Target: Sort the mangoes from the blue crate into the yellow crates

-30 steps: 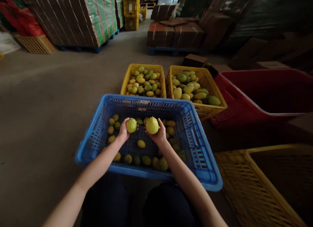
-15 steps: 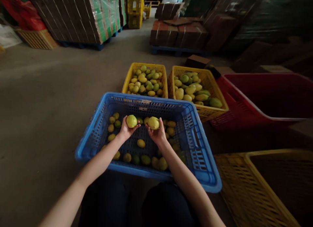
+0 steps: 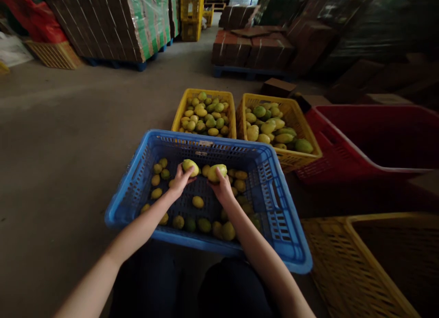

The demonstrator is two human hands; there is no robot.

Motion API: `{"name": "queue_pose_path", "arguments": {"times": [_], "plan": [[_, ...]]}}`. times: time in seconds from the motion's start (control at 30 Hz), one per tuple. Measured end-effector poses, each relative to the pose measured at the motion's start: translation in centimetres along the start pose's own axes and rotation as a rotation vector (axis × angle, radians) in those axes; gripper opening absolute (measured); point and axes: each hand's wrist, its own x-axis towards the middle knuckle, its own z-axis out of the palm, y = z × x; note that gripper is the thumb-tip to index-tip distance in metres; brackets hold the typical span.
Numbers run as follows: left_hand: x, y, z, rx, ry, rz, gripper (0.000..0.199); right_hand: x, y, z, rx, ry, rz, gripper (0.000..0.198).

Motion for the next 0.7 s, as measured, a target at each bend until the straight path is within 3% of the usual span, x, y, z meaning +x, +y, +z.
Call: {"name": "queue_pose_path", "arguments": {"times": [0.13,0.3,0.5,0.6,0.7], "plan": [[-0.4,0.1,-0.3,0.262,-0.037,0.350,0.051,-0.4,0.1,-0.4,-0.365,0.018,-0.496,0.063],[-1.0,1.1,-0.4,0.371,-0.115,0.445,0.051,-0.5,-0.2,-1.0,-0.626,-0.026,-0.783,0.053],[-2.3,1.8,0.3,0.327,-0.355,0.308,0.046,-0.7,0.1,-1.1,-0.699,-0.232,-0.815,0.044],[-2.0,1.7,0.1,0.370,-0.294,0.361,0.051,-1.1,-0.5,-0.9,-0.599,-0.219,-0.761,0.047],[-1.1,1.6,-0.3,0.354,-0.213,0.362,0.055,-1.4,-1.8,-0.7,-0.474,-0.266,-0.605,0.056]]}}
